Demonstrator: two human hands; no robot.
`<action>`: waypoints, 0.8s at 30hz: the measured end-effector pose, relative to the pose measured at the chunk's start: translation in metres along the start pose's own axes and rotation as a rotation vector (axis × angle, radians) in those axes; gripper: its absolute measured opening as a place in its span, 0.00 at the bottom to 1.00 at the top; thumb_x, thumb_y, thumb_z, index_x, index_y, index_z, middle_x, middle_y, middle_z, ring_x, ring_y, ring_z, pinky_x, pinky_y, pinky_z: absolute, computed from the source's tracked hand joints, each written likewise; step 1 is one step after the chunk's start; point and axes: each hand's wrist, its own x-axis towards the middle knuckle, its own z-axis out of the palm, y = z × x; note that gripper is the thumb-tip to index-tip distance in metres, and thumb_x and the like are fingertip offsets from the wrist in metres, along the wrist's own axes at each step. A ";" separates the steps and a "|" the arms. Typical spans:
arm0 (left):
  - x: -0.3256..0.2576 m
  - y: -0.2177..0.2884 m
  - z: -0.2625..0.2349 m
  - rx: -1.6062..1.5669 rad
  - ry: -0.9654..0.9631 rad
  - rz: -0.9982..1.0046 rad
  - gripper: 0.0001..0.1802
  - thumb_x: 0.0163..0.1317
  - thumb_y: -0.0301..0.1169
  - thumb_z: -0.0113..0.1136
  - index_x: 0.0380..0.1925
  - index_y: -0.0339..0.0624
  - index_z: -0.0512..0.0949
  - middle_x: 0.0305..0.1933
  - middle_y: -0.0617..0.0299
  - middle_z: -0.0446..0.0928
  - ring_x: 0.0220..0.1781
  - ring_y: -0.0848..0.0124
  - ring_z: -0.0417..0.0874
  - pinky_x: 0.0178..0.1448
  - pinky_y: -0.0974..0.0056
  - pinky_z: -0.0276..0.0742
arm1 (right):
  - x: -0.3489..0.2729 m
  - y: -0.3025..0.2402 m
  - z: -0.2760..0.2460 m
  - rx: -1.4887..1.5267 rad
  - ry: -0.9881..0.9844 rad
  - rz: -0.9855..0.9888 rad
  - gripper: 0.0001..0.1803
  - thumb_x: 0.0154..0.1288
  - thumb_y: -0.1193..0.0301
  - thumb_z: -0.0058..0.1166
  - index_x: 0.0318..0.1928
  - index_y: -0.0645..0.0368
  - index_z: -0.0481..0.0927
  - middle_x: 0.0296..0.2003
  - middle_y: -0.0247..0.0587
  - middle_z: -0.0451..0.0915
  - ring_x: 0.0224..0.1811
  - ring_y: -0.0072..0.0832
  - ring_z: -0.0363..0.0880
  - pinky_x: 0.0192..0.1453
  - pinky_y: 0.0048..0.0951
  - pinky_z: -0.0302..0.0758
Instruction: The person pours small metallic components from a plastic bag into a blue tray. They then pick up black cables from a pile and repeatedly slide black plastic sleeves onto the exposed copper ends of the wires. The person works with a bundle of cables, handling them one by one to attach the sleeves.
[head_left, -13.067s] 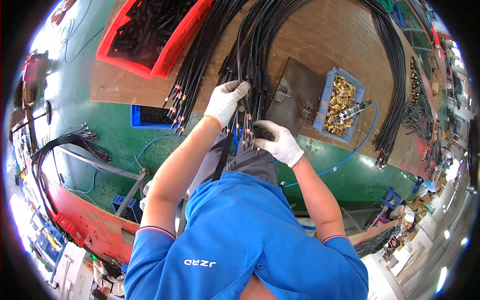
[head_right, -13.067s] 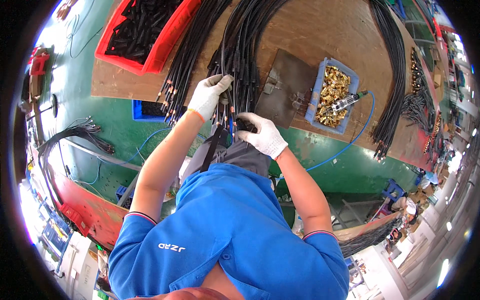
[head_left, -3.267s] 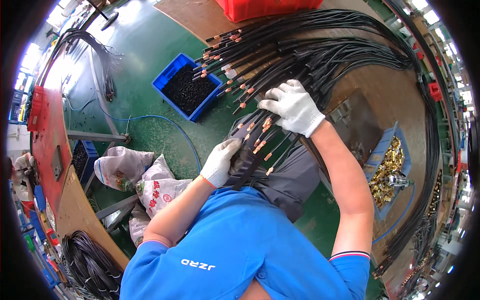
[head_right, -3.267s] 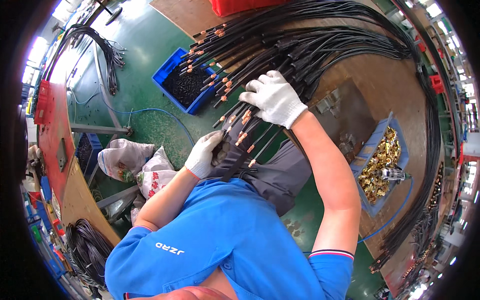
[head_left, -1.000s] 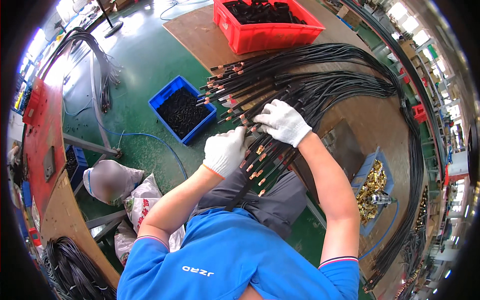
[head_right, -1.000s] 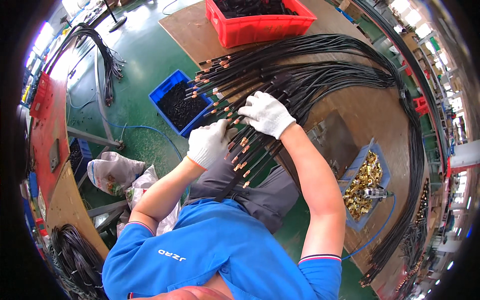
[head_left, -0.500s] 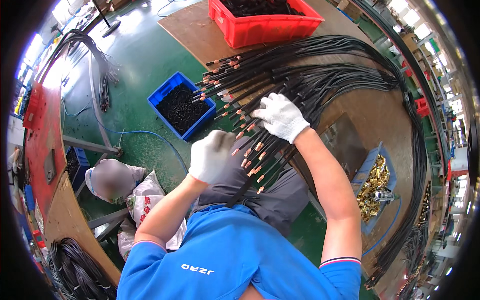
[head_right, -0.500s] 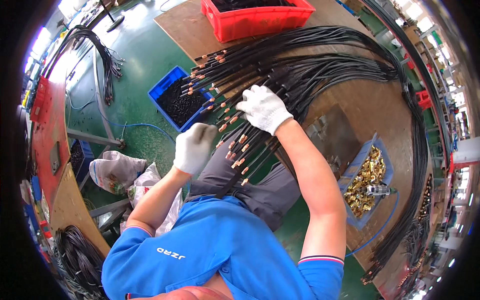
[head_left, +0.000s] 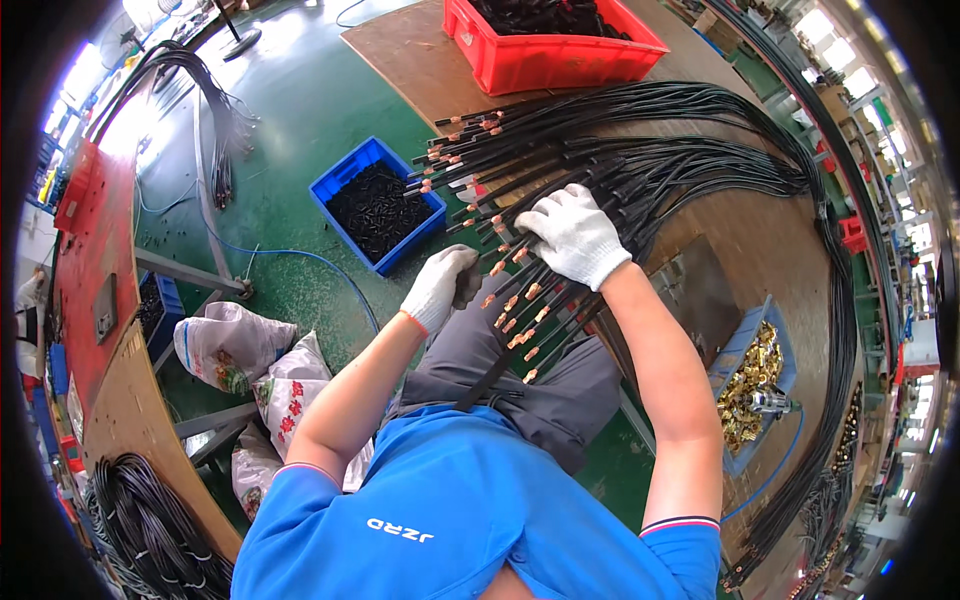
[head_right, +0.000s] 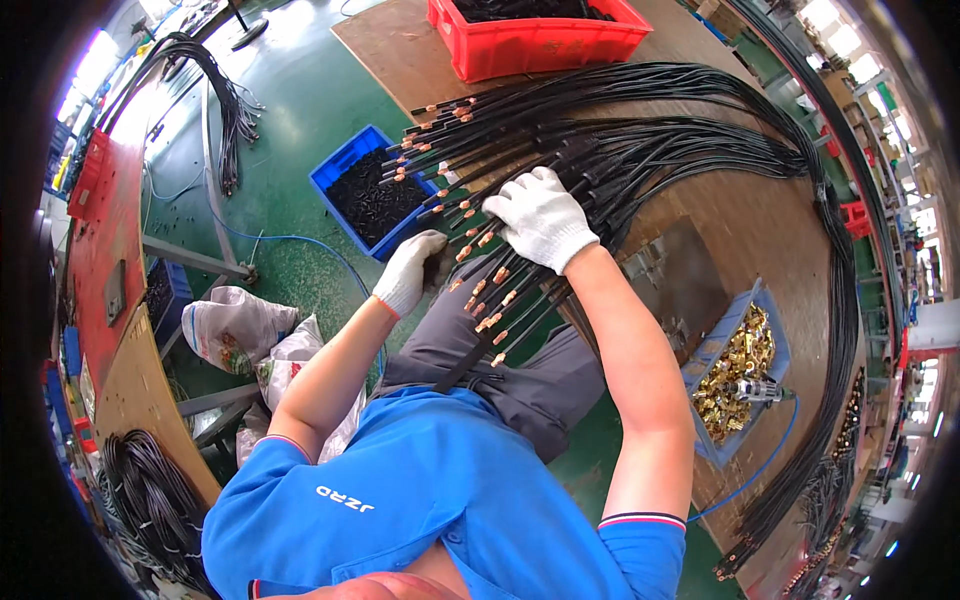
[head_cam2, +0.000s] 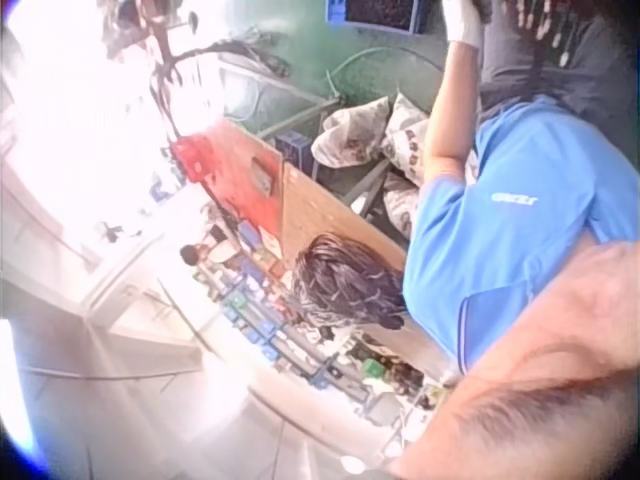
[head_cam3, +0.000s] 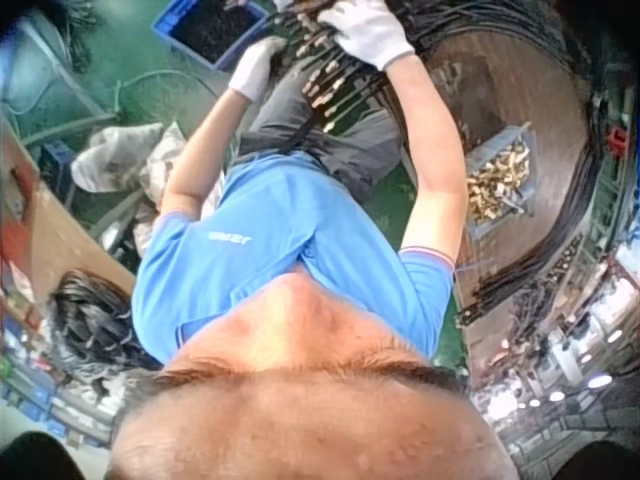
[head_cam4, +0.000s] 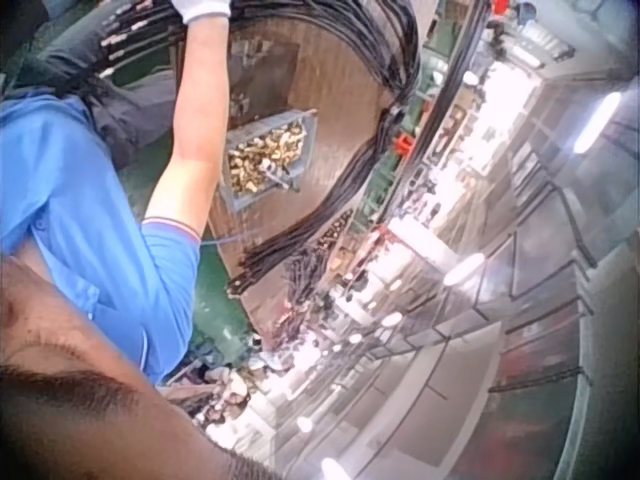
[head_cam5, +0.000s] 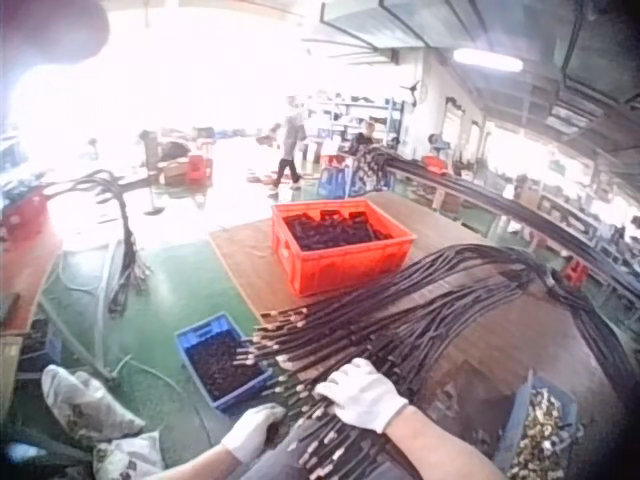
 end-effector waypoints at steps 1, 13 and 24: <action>0.001 0.004 0.006 -0.008 0.028 0.005 0.15 0.75 0.39 0.50 0.31 0.43 0.76 0.22 0.63 0.74 0.19 0.74 0.72 0.22 0.67 0.63 | 0.000 0.000 0.000 -0.010 -0.002 0.008 0.19 0.54 0.64 0.67 0.49 0.44 0.86 0.39 0.34 0.83 0.49 0.37 0.81 0.63 0.43 0.71; 0.021 0.007 0.021 0.085 0.069 0.032 0.20 0.79 0.49 0.53 0.39 0.45 0.79 0.27 0.70 0.76 0.23 0.81 0.69 0.26 0.71 0.62 | 0.002 -0.002 0.003 -0.028 -0.028 0.044 0.29 0.52 0.64 0.68 0.58 0.43 0.82 0.41 0.33 0.83 0.49 0.36 0.81 0.65 0.45 0.70; 0.007 0.010 0.022 0.242 0.103 0.014 0.21 0.78 0.47 0.58 0.39 0.39 0.84 0.24 0.73 0.73 0.23 0.82 0.67 0.26 0.69 0.59 | 0.006 -0.005 0.006 -0.045 -0.073 0.080 0.24 0.52 0.63 0.70 0.53 0.43 0.83 0.40 0.32 0.83 0.51 0.36 0.81 0.65 0.45 0.70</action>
